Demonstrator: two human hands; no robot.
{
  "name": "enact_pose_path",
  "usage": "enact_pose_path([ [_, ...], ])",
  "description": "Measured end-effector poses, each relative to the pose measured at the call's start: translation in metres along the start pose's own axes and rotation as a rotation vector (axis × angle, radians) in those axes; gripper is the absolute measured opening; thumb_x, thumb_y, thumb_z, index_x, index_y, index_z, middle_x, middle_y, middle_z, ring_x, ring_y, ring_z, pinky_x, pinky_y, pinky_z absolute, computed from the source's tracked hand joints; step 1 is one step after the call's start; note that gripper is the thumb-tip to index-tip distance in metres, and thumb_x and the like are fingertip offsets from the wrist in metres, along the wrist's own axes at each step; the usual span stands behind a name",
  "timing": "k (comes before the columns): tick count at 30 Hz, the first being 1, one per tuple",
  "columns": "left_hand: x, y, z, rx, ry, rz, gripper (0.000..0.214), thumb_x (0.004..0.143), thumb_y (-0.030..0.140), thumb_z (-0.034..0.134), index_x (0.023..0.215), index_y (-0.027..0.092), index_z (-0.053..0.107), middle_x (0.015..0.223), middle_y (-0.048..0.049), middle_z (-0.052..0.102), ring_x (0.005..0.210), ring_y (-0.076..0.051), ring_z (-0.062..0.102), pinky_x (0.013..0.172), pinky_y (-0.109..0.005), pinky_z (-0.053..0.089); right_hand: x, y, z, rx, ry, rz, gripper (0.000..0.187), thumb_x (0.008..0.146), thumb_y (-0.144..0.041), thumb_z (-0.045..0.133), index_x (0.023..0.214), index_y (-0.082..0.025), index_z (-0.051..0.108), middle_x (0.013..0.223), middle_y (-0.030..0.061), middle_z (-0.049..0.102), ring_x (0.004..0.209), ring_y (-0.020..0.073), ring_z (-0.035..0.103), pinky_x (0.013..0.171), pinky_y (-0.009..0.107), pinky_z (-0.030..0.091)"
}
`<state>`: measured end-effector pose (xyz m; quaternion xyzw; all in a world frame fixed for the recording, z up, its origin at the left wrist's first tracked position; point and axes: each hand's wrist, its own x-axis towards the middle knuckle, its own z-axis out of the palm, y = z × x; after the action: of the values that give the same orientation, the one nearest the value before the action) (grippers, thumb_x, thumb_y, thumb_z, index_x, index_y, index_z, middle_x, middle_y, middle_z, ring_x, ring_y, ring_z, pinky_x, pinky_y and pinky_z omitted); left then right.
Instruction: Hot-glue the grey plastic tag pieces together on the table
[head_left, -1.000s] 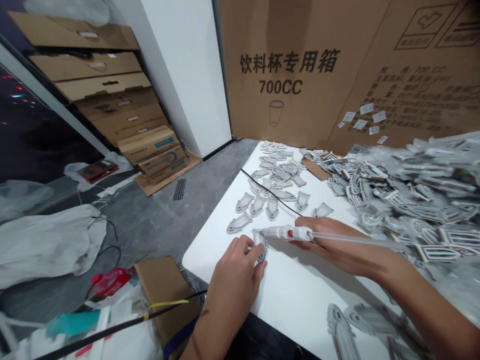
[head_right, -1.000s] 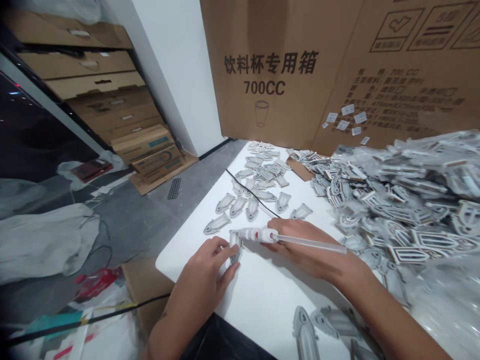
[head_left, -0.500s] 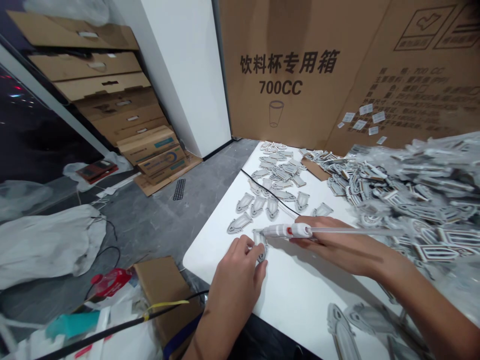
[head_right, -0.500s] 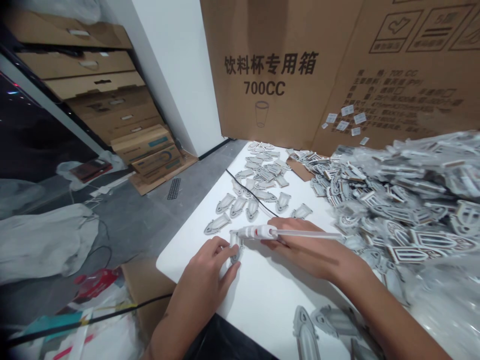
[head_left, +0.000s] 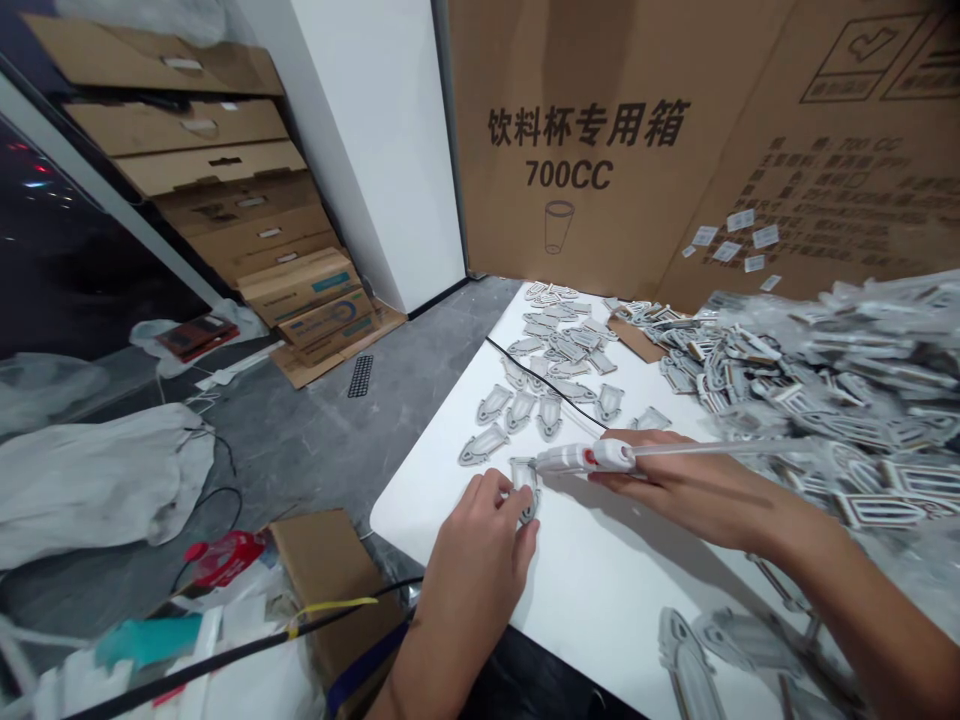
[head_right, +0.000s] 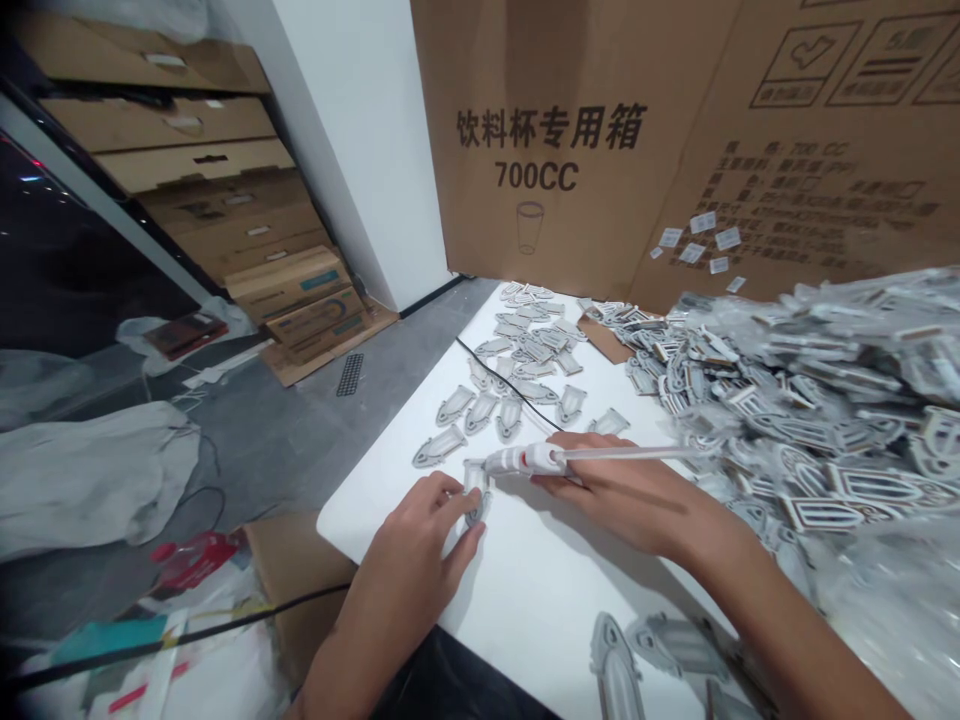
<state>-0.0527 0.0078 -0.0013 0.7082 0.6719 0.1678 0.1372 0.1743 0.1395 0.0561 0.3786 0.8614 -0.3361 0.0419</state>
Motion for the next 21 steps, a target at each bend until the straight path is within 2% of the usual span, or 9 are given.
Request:
enact_pose_path([
  [4,0.002,0.000,-0.002,0.007,-0.004,0.008,0.027,0.094,0.012,0.068,0.119,0.021,0.071,0.113,-0.0069,0.064,0.106,-0.026,0.066,0.091,-0.042,0.061,-0.001,-0.001,0.000,-0.031,0.013,0.001,0.039,0.108,-0.053,0.041,0.109,-0.032,0.075,0.122,0.0025,0.073,0.116,0.0301,0.064,0.098,0.040,0.047],
  [7,0.002,0.001,-0.003,0.027,-0.006,0.018,0.025,0.094,0.013,0.069,0.117,0.022,0.071,0.112,-0.0066,0.064,0.106,-0.026,0.066,0.090,-0.042,0.061,0.002,-0.007,0.001,-0.126,0.038,0.110,0.050,0.107,-0.059,0.041,0.087,-0.024,0.072,0.098,0.0073,0.074,0.095,0.0287,0.068,0.083,0.038,0.049],
  [9,0.002,0.002,-0.003,0.056,-0.007,0.022,0.024,0.094,0.013,0.069,0.117,0.022,0.070,0.111,-0.0067,0.064,0.105,-0.026,0.067,0.088,-0.041,0.061,0.006,-0.017,0.000,-0.209,0.081,0.157,0.052,0.106,-0.059,0.041,0.080,-0.023,0.069,0.092,0.0098,0.073,0.093,0.0300,0.068,0.080,0.039,0.049],
  [12,0.001,0.004,0.000,0.116,0.008,0.031,0.022,0.095,0.013,0.068,0.116,0.020,0.070,0.110,-0.0074,0.064,0.103,-0.026,0.067,0.086,-0.041,0.061,0.013,-0.046,-0.007,-0.333,0.123,0.149,0.046,0.107,-0.049,0.041,0.090,-0.021,0.073,0.102,0.0152,0.075,0.104,0.0353,0.069,0.085,0.043,0.050],
  [14,0.000,0.005,0.002,0.149,0.033,0.045,0.023,0.096,0.013,0.066,0.117,0.019,0.069,0.110,-0.0080,0.064,0.102,-0.026,0.067,0.085,-0.041,0.061,0.018,-0.072,-0.012,-0.421,0.087,0.189,0.043,0.107,-0.040,0.042,0.097,-0.017,0.076,0.106,0.0206,0.076,0.101,0.0383,0.072,0.081,0.045,0.052],
  [18,0.000,0.004,0.007,0.175,0.070,0.072,0.021,0.094,0.009,0.062,0.112,0.018,0.069,0.107,-0.0083,0.064,0.097,-0.025,0.067,0.081,-0.039,0.061,0.030,-0.118,-0.020,-0.509,0.017,0.275,0.021,0.095,-0.022,0.061,0.103,-0.014,0.079,0.100,0.0233,0.077,0.095,0.0382,0.076,0.073,0.041,0.054],
  [21,-0.001,0.001,0.010,0.195,0.089,0.080,0.018,0.095,0.009,0.059,0.107,0.018,0.070,0.104,-0.0085,0.063,0.093,-0.025,0.066,0.076,-0.038,0.061,0.042,-0.133,-0.025,-0.513,0.007,0.208,0.023,0.084,-0.019,0.073,0.105,-0.013,0.080,0.099,0.0235,0.077,0.094,0.0391,0.077,0.073,0.041,0.056],
])
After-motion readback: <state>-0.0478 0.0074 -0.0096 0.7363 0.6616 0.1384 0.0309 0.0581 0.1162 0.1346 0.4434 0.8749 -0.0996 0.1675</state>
